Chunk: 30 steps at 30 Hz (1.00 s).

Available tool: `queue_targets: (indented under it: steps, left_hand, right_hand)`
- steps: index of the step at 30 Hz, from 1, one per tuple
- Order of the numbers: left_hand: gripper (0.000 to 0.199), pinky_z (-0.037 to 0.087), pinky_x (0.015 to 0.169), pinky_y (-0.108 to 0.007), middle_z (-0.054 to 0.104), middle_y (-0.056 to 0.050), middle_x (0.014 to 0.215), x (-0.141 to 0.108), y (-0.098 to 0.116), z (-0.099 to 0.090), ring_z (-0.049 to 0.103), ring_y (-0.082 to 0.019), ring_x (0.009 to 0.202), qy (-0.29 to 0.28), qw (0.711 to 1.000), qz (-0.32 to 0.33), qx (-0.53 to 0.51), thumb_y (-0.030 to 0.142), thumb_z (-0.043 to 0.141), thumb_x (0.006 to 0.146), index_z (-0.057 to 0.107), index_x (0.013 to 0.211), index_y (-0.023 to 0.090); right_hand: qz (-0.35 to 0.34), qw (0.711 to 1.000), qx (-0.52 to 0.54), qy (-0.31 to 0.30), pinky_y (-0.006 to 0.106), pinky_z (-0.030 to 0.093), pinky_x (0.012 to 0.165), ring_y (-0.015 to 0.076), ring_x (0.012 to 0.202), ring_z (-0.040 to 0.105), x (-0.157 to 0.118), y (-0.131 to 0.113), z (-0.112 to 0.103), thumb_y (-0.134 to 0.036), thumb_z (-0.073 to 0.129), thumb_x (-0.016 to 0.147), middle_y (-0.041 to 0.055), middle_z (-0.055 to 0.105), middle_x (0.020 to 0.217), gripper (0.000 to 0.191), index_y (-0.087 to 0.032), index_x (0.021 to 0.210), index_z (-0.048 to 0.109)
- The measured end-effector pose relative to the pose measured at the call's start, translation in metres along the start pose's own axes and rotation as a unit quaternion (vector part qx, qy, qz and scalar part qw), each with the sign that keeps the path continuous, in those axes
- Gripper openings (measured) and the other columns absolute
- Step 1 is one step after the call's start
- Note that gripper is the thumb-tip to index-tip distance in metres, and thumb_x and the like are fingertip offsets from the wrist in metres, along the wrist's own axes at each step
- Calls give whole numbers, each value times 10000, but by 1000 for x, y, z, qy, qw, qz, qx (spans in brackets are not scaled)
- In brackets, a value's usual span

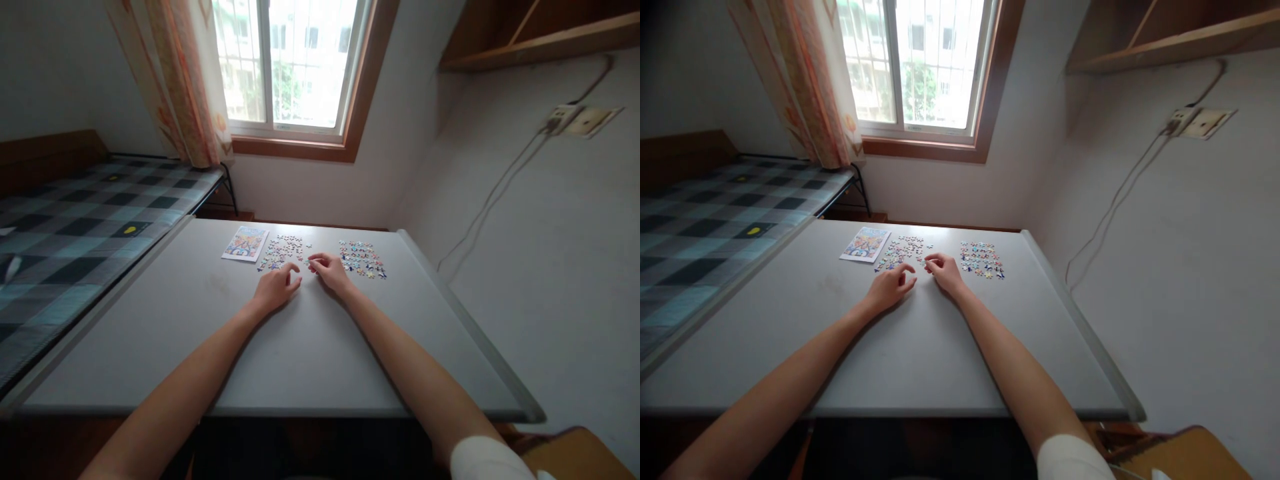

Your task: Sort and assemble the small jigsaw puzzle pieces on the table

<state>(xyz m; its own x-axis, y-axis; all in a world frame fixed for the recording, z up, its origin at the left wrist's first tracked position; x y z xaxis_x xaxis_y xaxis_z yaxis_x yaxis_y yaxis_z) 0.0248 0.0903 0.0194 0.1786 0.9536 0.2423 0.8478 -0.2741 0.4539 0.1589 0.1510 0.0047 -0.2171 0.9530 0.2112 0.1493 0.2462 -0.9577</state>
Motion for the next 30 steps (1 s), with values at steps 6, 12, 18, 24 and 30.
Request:
queue_targets:
  steps: [6, 12, 18, 24, 30]
  left_hand:
    - [424, 353, 577, -224, 610, 35, 661, 1, -7, -1, 552, -128, 601, 19, 999, -4, -28, 398, 540, 825, 542, 1227, 263]
    - [350, 342, 561, -228, 632, 18, 677, 2, -5, 4, 545, -124, 589, 9, 1000, 19, -14, 465, 493, 850, 637, 1101, 269]
    - [322, 334, 559, -228, 659, 7, 705, 2, -6, 5, 553, -127, 601, 4, 1000, 22, -3, 450, 470, 867, 666, 1035, 258]
    - [320, 344, 574, -231, 674, -9, 716, 3, -7, 5, 572, -135, 618, 5, 1000, 17, 6, 418, 471, 872, 669, 1046, 236]
    - [305, 365, 598, -236, 676, -13, 724, 3, -6, 3, 585, -144, 640, 5, 1000, 16, 8, 411, 459, 878, 675, 992, 229]
  right_hand:
    - [-49, 999, 6, 11, 268, 498, 653, 141, 664, 634, -20, -8, 4, -301, 585, 754, 40, 677, 708, 211, -151, 889, 645]
    - [-63, 997, -16, -47, 267, 499, 680, 144, 701, 648, -28, -12, 16, -279, 579, 778, 39, 697, 740, 201, -162, 917, 665]
    - [-65, 995, -50, -58, 267, 497, 694, 153, 737, 658, -29, -14, 19, -263, 579, 795, 47, 711, 789, 204, -165, 941, 682]
    - [-64, 994, -72, -50, 266, 498, 696, 147, 730, 653, -29, -14, 18, -244, 563, 801, 49, 715, 799, 217, -155, 958, 684]
    - [-66, 994, -73, -46, 279, 501, 716, 152, 747, 657, -28, -11, 18, -233, 545, 811, 50, 714, 809, 219, -161, 969, 678]
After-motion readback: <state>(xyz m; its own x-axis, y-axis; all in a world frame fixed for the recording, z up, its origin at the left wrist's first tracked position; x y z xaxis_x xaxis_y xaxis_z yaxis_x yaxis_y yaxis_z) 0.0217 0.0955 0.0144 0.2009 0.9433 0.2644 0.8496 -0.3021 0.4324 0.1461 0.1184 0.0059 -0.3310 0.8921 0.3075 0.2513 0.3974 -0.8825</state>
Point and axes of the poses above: each hand's wrist, its own x-axis towards the middle knuckle, its own z-axis out of the palm, y = z × x, the point moved 10 cm from there along x, towards the middle knuckle
